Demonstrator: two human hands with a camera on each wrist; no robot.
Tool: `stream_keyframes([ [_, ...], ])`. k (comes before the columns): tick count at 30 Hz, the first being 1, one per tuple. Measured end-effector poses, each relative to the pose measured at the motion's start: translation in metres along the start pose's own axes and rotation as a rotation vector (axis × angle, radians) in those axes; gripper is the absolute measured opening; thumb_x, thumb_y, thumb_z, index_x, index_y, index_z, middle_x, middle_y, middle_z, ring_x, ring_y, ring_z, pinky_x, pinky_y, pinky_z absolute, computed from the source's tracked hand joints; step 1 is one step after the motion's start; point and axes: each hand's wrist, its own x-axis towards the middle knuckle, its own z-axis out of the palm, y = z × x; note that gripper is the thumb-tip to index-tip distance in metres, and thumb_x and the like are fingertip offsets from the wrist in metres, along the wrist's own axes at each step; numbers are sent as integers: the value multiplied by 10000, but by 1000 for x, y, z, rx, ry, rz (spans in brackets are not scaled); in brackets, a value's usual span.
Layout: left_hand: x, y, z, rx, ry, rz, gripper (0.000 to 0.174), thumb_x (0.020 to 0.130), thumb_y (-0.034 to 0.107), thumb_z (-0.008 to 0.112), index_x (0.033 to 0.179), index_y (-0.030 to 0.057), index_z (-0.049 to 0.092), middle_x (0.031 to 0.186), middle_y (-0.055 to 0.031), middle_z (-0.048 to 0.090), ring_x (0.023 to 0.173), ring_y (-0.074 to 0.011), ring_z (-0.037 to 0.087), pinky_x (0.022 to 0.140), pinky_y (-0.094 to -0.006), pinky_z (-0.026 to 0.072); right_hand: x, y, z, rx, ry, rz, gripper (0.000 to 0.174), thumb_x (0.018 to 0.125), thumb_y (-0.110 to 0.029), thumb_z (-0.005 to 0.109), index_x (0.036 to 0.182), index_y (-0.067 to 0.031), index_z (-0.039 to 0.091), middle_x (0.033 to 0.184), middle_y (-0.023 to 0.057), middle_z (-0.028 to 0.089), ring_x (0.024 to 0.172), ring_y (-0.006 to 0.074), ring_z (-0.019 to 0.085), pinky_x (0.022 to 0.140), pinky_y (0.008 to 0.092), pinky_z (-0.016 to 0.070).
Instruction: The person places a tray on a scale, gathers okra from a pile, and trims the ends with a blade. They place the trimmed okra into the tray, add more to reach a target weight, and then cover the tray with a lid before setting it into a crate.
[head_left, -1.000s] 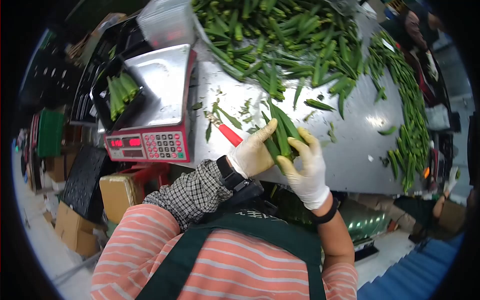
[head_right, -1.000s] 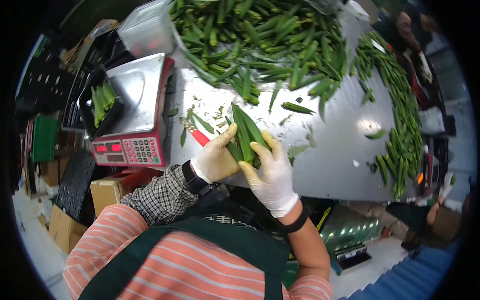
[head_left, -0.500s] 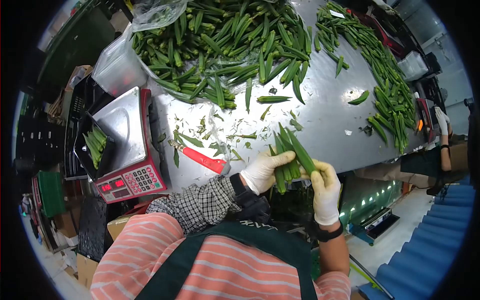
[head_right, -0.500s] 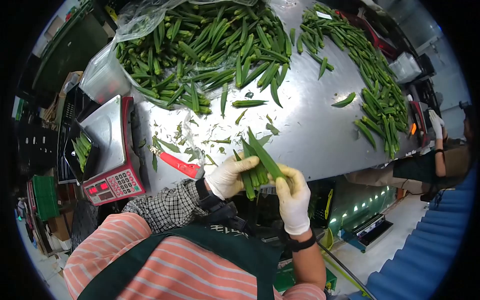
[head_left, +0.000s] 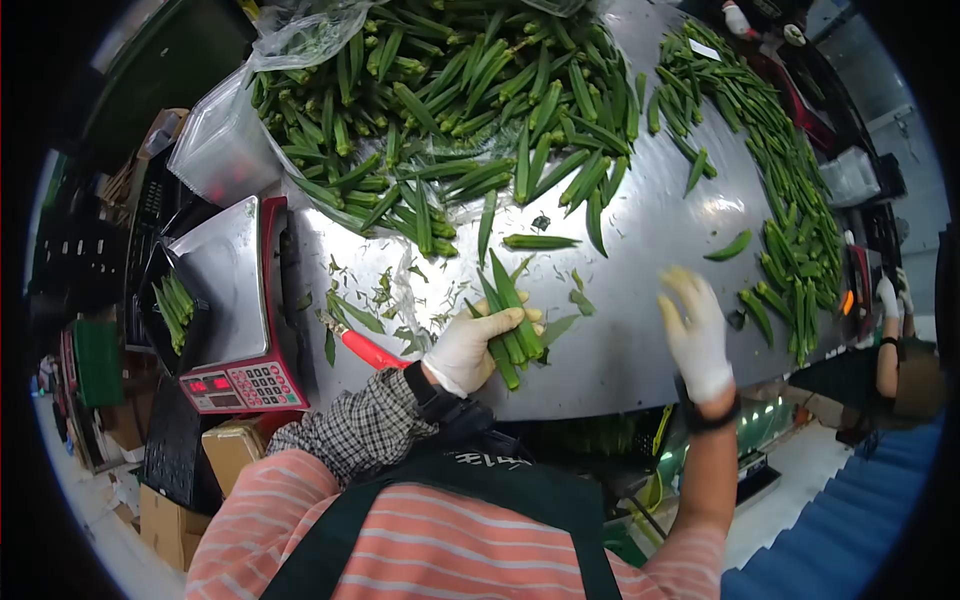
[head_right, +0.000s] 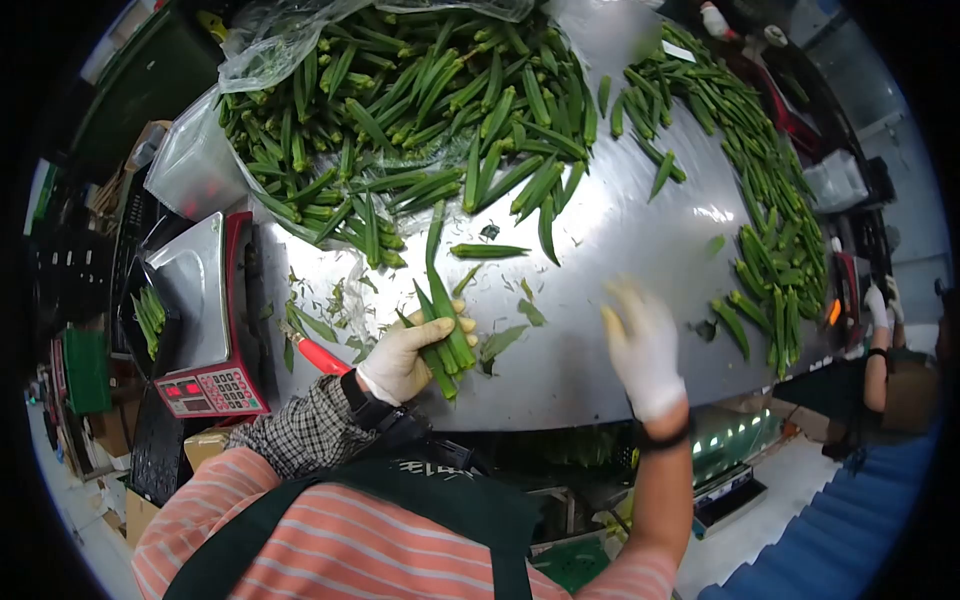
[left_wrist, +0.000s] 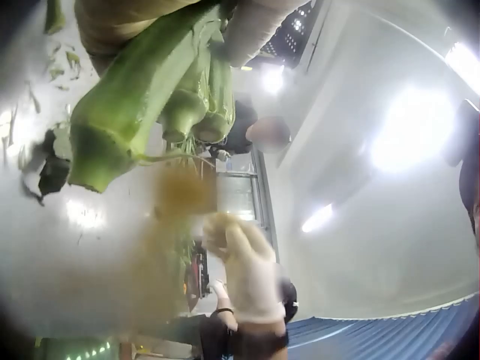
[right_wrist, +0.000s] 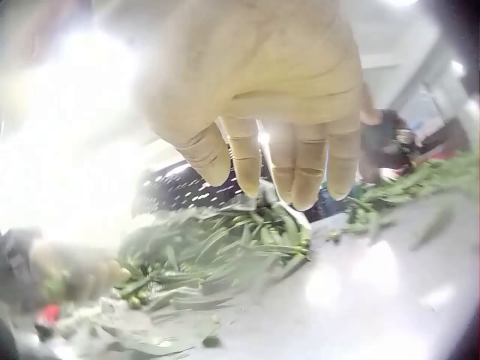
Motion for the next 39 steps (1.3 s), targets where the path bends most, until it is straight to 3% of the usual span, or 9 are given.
stream_keyframes([
  [6,-11,19,-16,-35,145,103,361,864,86,541,1202,9,442,1042,-143,591,950,-253,591,824,-389,501,165,24,107,-351,-203,-392,203,766,-62,500,931,-90,615,957,90,588,889,271,565,737,368,450],
  [17,-5,30,-22,-90,155,153,351,873,101,533,1201,6,450,1049,-143,591,936,-258,599,822,-399,503,202,2,120,-592,-555,-477,200,716,-100,589,915,-99,608,921,128,572,899,278,580,705,395,471],
  [21,-3,36,-23,-110,118,161,314,872,83,535,1169,1,473,1052,-145,594,943,-253,593,827,-387,496,192,5,110,-487,-619,-528,162,718,-72,572,880,-78,576,867,124,574,857,281,587,703,392,462],
  [24,2,38,-22,-62,107,162,371,862,114,563,1200,8,453,1069,-141,584,976,-255,587,840,-387,494,172,-14,93,7,-340,-456,162,733,-71,580,892,-52,559,821,125,583,768,296,595,678,383,470],
  [27,5,33,-14,-78,102,263,336,857,106,576,1164,9,480,1046,-116,593,949,-242,587,857,-364,470,135,-73,83,617,-684,128,259,770,-167,625,975,-27,551,705,120,607,627,253,608,600,319,488],
  [29,10,33,-7,-206,24,279,352,847,124,600,1163,20,484,1055,-107,584,951,-236,581,862,-356,459,114,-101,91,620,-678,-220,251,794,-182,601,981,-15,576,780,139,617,673,228,616,646,313,489],
  [31,11,29,-21,-219,96,315,372,840,121,601,1176,24,472,1050,-102,576,954,-237,577,842,-372,465,131,-101,92,748,-834,-95,234,795,-169,593,976,-23,592,826,158,617,725,265,615,663,331,492],
  [33,2,32,-37,-256,146,236,400,847,138,575,1204,16,445,1053,-105,575,992,-243,565,867,-413,461,158,-49,130,477,-335,-154,233,783,-150,591,991,-45,602,855,156,608,761,286,610,662,360,494],
  [39,-15,28,-39,-217,196,231,412,831,103,571,1213,7,450,1027,-120,587,967,-264,577,862,-425,463,211,21,157,-410,-103,-203,265,743,-138,578,1007,-113,562,841,148,567,724,301,606,623,412,496],
])
